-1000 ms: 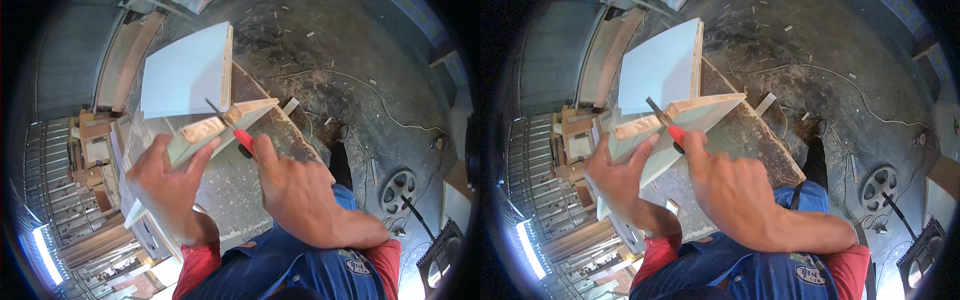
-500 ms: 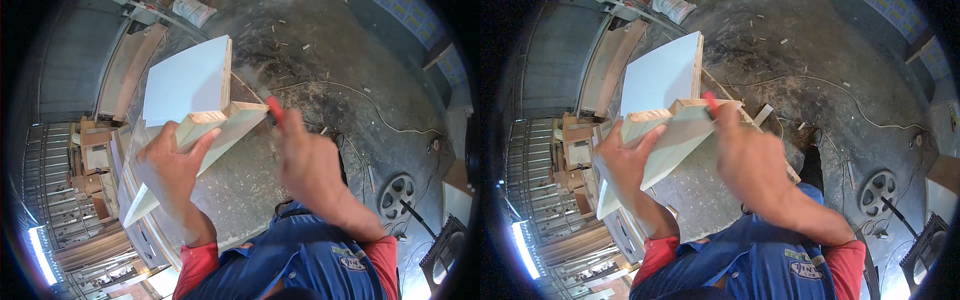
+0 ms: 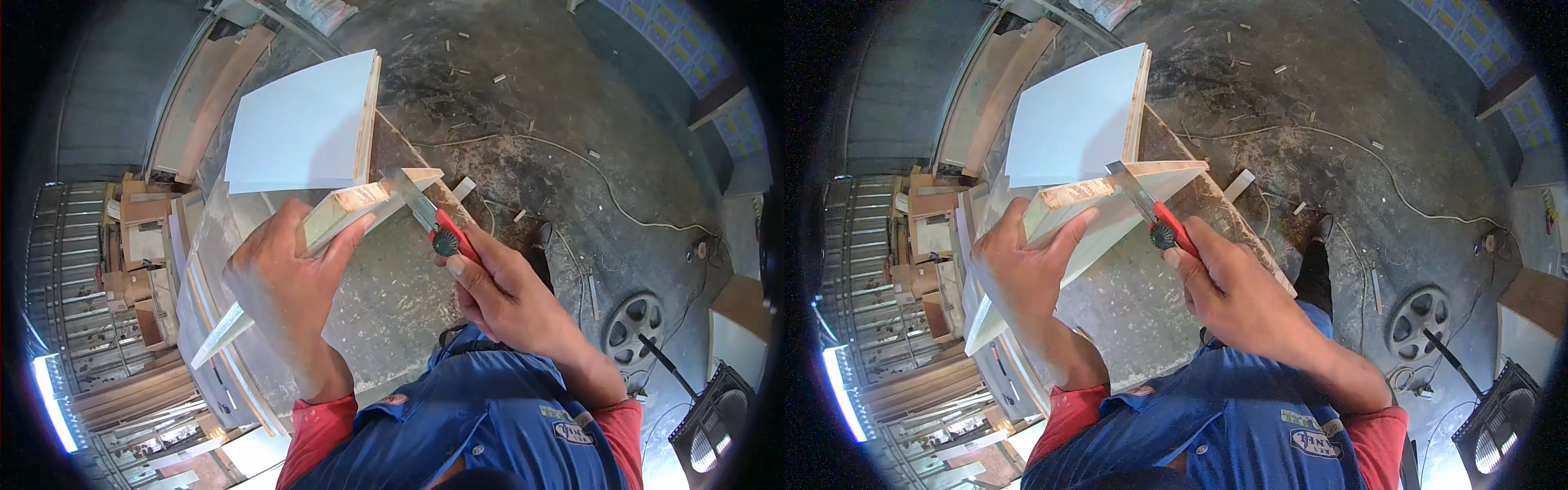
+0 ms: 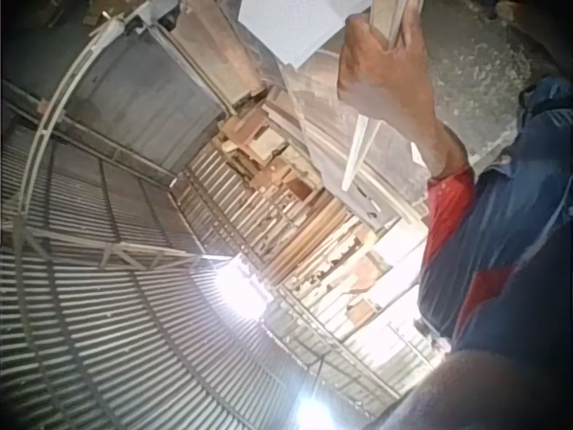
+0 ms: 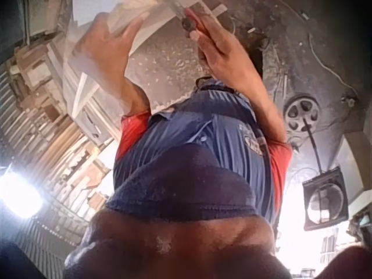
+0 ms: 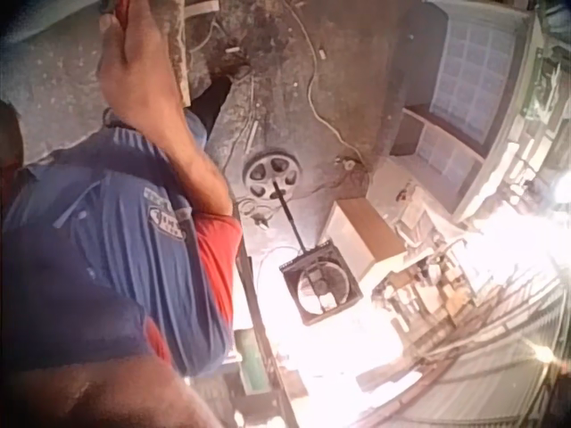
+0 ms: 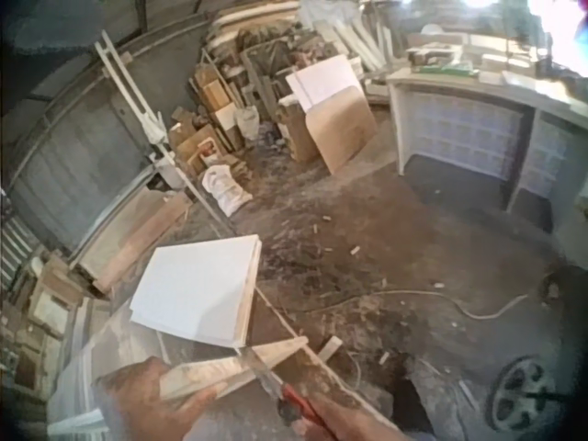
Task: The person saws a wood panel with a hand saw, trims the edges of boards using a utility knife, and rubs the surfaces with a sanding block.
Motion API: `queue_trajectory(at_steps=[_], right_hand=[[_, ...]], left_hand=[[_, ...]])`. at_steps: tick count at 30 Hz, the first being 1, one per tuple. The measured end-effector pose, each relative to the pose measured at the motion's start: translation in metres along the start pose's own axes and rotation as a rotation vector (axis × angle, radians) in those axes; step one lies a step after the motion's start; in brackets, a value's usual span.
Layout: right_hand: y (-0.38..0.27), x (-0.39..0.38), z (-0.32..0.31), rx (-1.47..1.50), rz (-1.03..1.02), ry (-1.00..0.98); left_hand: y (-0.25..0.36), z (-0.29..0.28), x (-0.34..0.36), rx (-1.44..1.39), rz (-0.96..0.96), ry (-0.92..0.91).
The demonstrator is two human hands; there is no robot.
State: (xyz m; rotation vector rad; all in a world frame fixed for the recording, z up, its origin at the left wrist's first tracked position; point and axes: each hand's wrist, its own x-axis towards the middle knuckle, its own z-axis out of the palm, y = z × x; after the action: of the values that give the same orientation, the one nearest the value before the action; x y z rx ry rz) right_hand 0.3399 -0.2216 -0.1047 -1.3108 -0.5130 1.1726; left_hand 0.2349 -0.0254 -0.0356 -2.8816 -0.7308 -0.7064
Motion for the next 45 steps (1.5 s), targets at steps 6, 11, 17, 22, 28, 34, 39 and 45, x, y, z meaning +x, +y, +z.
queue_trajectory(at_steps=[6,11,17,22,28,34,39,45], right_hand=[[0.0,0.015,-0.015,0.085,0.074,-0.166],[0.009,0.001,0.023,-0.713,-0.34,0.24],[0.016,-0.016,0.034,-1.003,-0.313,0.333],[0.007,-0.017,0.029,-0.983,-0.272,0.236],[0.003,-0.002,0.038,-1.047,-0.248,0.329],[0.029,0.006,0.01,-0.735,-0.312,0.565],[0.016,-0.021,-0.003,-0.036,-0.09,0.104],[0.031,-0.006,0.009,-0.173,-0.136,0.104]], left_hand=[[0.007,-0.002,-0.001,0.034,0.028,0.009],[0.008,-0.004,-0.005,0.009,0.03,0.003],[0.014,-0.006,-0.008,0.002,-0.003,-0.044],[0.019,-0.008,-0.009,0.06,-0.012,-0.082],[0.021,-0.009,-0.019,0.034,0.061,-0.027],[0.014,-0.005,-0.018,0.037,0.0,-0.061],[0.016,-0.006,-0.015,0.024,-0.01,-0.078],[0.022,-0.009,-0.017,0.052,-0.011,-0.087]])
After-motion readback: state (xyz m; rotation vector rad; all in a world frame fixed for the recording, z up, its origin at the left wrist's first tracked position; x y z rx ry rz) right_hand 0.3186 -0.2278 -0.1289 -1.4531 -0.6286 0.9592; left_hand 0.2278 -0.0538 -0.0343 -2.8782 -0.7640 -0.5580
